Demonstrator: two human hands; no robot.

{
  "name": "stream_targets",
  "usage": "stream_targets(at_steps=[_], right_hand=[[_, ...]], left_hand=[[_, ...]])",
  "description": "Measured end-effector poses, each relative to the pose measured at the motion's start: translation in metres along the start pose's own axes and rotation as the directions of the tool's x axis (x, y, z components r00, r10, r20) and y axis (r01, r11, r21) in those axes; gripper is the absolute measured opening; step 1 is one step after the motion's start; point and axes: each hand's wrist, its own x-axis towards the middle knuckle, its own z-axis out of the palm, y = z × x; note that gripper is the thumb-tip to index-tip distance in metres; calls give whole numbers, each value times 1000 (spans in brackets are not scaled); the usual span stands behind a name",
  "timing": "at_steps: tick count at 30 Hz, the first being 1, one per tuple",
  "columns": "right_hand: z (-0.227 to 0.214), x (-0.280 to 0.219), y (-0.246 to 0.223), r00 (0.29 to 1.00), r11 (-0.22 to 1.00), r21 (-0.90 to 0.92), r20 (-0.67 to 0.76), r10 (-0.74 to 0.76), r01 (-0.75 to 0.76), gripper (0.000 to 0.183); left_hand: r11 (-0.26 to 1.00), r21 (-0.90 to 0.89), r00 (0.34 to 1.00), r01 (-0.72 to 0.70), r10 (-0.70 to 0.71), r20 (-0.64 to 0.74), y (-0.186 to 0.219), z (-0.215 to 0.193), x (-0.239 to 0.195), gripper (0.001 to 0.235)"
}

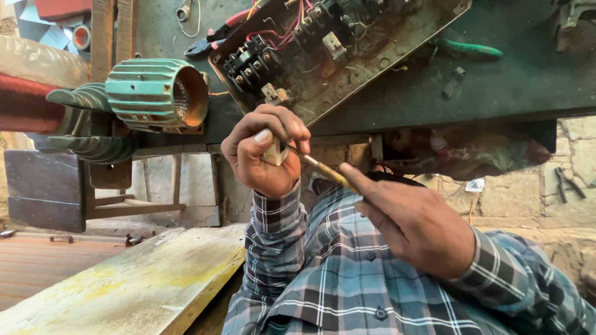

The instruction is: The person removes a white plastic component from an electrical panel and uses a screwdriver to repeatedly scrape and chip away material from its interior. The person holds the component in one hand and manipulates the screwdriver with the other, focusing on hollowing out the inside of the plastic piece.

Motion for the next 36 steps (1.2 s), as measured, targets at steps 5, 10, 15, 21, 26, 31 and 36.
stream_targets(at_steps=[5,10,15,21,26,31,36], right_hand=[[14,-3,7,987,996,-6,-139,-86,86,49],[23,0,19,990,972,189,22,141,-143,30],[28,-8,43,831,405,728,453,322,-553,31],[44,-16,52,846,227,820,474,244,-525,35],[51,-15,51,885,299,837,397,244,-458,35],[43,-9,40,861,321,803,428,276,-502,35],[42,-13,37,891,354,822,372,262,-447,34]], left_hand=[[999,43,996,-19,23,-84,-2,7,1,25],[999,52,997,15,-11,-70,1,15,1,26],[986,152,992,-65,47,120,4,5,0,26],[979,126,987,-162,162,8,3,12,-4,25],[988,99,990,-121,127,-57,6,17,-6,25],[986,138,996,-89,85,30,13,12,-8,25],[985,116,991,-128,131,-20,7,9,-11,26]])
